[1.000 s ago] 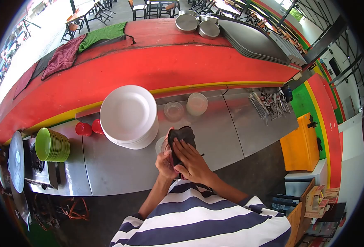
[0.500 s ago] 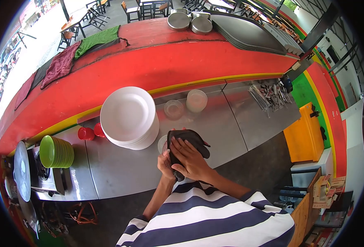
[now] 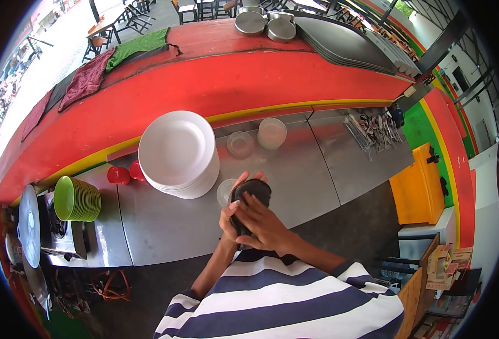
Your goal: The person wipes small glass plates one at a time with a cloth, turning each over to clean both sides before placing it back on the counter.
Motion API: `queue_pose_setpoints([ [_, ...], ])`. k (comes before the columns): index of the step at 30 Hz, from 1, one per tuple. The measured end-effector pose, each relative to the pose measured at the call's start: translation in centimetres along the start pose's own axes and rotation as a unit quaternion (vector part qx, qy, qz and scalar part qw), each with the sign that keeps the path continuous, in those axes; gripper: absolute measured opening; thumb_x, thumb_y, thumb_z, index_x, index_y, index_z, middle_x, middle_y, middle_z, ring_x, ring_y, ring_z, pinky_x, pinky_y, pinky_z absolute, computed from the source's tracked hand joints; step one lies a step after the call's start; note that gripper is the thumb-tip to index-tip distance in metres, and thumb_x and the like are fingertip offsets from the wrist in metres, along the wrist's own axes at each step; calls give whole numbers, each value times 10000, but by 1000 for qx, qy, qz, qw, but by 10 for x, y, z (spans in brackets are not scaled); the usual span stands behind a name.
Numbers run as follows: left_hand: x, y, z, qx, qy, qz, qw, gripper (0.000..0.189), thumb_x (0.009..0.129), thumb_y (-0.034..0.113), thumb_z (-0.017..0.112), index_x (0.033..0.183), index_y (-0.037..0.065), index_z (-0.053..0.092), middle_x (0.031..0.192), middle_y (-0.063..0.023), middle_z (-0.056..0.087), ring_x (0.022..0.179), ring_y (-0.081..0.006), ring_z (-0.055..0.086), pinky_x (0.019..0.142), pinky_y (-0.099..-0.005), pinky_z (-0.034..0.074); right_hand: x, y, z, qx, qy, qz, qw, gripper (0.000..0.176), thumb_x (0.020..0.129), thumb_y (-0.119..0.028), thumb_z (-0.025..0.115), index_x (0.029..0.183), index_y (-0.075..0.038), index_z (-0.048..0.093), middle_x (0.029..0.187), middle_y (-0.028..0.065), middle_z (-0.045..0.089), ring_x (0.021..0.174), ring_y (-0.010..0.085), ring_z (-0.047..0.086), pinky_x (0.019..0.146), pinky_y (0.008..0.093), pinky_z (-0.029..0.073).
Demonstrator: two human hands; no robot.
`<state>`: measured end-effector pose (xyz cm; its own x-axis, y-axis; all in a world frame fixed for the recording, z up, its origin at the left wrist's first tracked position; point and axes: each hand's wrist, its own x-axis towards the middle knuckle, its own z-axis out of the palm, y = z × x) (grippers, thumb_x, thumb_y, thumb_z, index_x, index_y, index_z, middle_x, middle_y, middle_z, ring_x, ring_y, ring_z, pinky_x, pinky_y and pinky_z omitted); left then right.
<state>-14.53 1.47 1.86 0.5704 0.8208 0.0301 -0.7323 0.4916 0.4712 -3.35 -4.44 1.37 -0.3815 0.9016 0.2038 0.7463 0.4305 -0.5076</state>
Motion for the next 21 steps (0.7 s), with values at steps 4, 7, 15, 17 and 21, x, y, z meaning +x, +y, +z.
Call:
queue_pose_setpoints([
  [4,-1,2,-5,116,6,55,992,895,736,369,545,1515,10,289,1514,-258,368,1417,-374,364,1179,-456,298,4,8,0,-14,86,10,996,855,951,-613,494,1486,40,354,1531,282,356,1425,453,336,1165,548,283],
  [7,1,7,-5,71,-15,85,994,866,757,385,507,1505,2,300,1490,-269,387,1393,-408,386,1160,-476,334,-2,1,0,7,91,15,996,799,937,-556,562,1449,40,415,1523,262,385,1424,437,351,1162,541,299],
  [15,7,-5,-27,25,-15,114,993,648,971,531,425,1410,56,387,1412,-259,482,1360,-418,426,1094,-512,399,-21,29,6,52,172,-58,982,355,916,-203,693,1221,-25,655,1331,162,626,1298,318,555,1114,443,417],
  [17,10,-9,-37,91,-26,139,986,545,1022,501,407,1325,50,441,1278,-209,535,1248,-343,496,1024,-462,433,-24,25,3,172,232,-12,957,313,937,-229,684,1169,-20,666,1212,130,686,1176,257,630,1041,384,464],
  [21,-1,-6,-52,357,78,93,926,403,1088,333,426,892,19,586,839,1,570,795,-62,503,737,-242,409,-37,24,-1,367,314,250,839,331,987,-315,649,1121,-13,676,951,19,689,878,88,608,823,251,470],
])
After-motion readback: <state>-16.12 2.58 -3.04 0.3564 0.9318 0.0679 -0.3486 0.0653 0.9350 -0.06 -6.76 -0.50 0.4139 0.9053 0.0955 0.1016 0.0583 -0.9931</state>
